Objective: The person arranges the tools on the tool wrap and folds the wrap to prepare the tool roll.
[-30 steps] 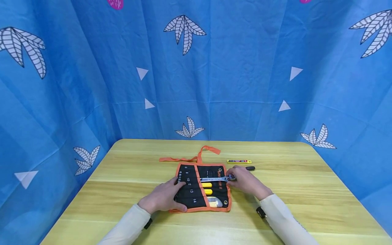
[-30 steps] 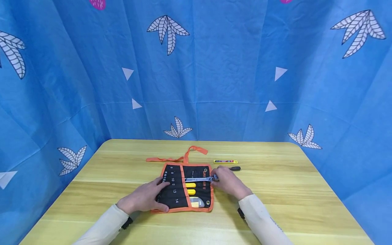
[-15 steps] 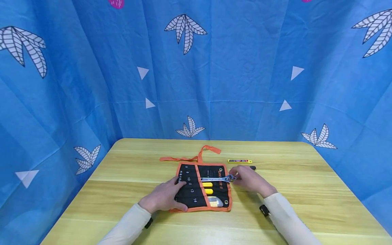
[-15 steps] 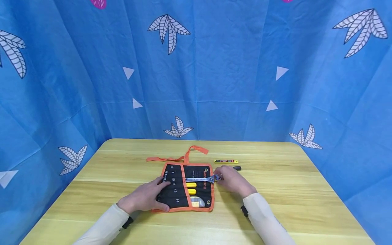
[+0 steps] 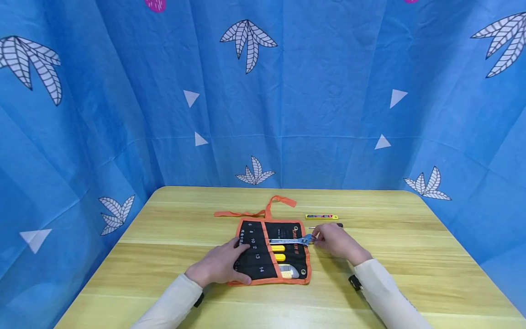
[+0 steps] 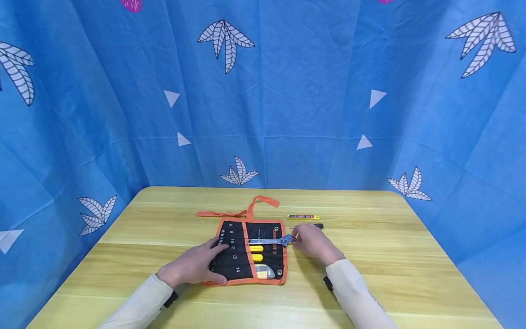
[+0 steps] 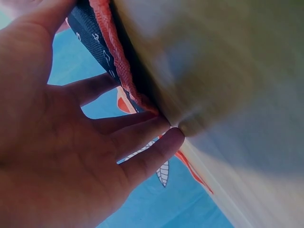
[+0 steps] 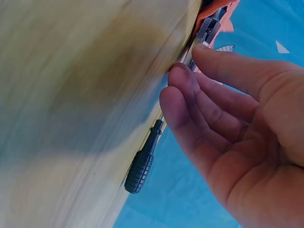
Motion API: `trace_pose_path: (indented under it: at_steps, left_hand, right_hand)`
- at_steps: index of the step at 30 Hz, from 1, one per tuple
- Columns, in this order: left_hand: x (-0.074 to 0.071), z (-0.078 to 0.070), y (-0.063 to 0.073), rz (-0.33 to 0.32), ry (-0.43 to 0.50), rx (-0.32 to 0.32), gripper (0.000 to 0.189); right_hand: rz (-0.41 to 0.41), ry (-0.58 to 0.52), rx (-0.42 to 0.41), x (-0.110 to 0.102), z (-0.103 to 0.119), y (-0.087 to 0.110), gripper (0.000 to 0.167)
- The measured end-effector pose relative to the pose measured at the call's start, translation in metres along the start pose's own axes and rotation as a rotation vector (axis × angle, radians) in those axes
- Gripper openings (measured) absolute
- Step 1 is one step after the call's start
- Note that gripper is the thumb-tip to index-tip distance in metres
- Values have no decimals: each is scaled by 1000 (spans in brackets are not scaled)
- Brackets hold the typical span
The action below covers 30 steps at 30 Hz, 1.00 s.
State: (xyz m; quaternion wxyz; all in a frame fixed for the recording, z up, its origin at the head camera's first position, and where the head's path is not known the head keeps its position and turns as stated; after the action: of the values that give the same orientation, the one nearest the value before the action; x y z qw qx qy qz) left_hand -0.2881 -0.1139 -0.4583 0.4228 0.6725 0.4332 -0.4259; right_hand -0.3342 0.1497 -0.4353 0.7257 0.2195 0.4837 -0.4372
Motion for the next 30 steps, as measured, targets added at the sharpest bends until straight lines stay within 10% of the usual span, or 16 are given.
trace_pose_path:
  at_steps: [30]
  left_hand:
    - [0, 1, -2, 11, 6, 8, 92]
  right_hand:
    - [-26, 27, -67, 7, 12, -7, 16]
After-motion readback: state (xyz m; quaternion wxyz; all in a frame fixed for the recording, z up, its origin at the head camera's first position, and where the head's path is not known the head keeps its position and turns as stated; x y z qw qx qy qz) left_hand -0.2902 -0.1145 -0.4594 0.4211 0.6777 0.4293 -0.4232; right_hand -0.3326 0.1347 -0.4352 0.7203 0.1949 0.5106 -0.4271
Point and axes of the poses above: each hand's wrist, its own y-axis away from the middle knuckle, its own x-axis out of the palm, z = x × y, the point moved 9 cm from there along -y, towards the middle knuckle, and after that the axes turned 10 degrees about -x, right-handed, at the moved point
